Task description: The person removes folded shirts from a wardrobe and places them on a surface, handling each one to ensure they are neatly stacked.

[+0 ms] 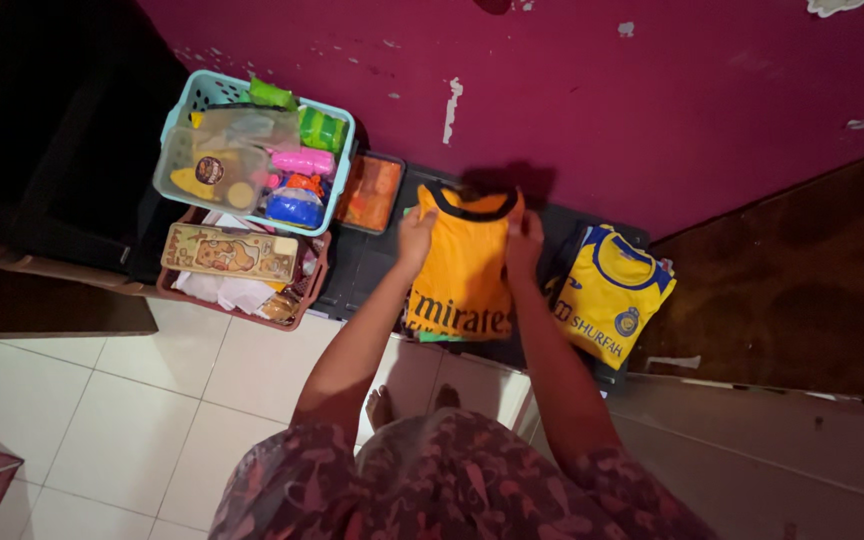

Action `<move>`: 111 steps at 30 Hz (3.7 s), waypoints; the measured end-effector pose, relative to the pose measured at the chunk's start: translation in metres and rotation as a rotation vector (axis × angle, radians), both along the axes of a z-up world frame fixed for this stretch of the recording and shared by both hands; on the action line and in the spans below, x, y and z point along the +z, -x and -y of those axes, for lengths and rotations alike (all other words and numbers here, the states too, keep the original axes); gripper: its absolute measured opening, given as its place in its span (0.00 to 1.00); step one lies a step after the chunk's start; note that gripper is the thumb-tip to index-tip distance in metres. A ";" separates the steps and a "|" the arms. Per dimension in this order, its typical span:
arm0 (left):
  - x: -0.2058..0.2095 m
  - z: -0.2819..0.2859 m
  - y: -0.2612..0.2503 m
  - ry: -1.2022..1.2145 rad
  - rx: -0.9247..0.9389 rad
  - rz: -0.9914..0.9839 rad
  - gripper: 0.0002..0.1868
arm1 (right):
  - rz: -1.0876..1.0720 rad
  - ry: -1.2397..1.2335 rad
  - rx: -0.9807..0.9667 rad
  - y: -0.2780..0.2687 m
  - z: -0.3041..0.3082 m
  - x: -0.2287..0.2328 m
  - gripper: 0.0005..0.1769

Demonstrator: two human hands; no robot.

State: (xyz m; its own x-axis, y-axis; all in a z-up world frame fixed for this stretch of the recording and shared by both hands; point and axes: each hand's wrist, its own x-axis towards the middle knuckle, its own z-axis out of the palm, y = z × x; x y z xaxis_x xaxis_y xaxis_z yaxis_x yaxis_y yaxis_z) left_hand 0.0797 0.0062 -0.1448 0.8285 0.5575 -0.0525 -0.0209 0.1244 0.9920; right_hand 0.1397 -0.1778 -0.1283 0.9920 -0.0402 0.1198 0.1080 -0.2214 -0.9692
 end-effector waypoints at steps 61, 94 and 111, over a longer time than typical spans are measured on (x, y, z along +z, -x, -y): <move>-0.102 0.295 -0.013 -1.097 -1.036 -0.075 0.17 | 0.102 1.106 0.044 0.128 0.220 0.014 0.25; -0.015 0.262 0.020 -0.957 -1.068 -0.066 0.13 | -0.047 0.869 -0.268 0.136 0.257 -0.060 0.14; 0.131 0.289 0.031 -0.657 -0.756 0.514 0.11 | 0.372 0.746 -0.375 0.208 0.273 0.101 0.10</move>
State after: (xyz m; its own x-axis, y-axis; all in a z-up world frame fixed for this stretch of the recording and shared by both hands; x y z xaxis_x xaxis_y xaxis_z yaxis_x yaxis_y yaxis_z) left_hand 0.0489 -0.2829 -0.0140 0.8042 -0.3029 0.5114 -0.5866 -0.2653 0.7652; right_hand -0.0684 -0.4513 -0.0272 0.8218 -0.1362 0.5533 0.1791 -0.8601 -0.4777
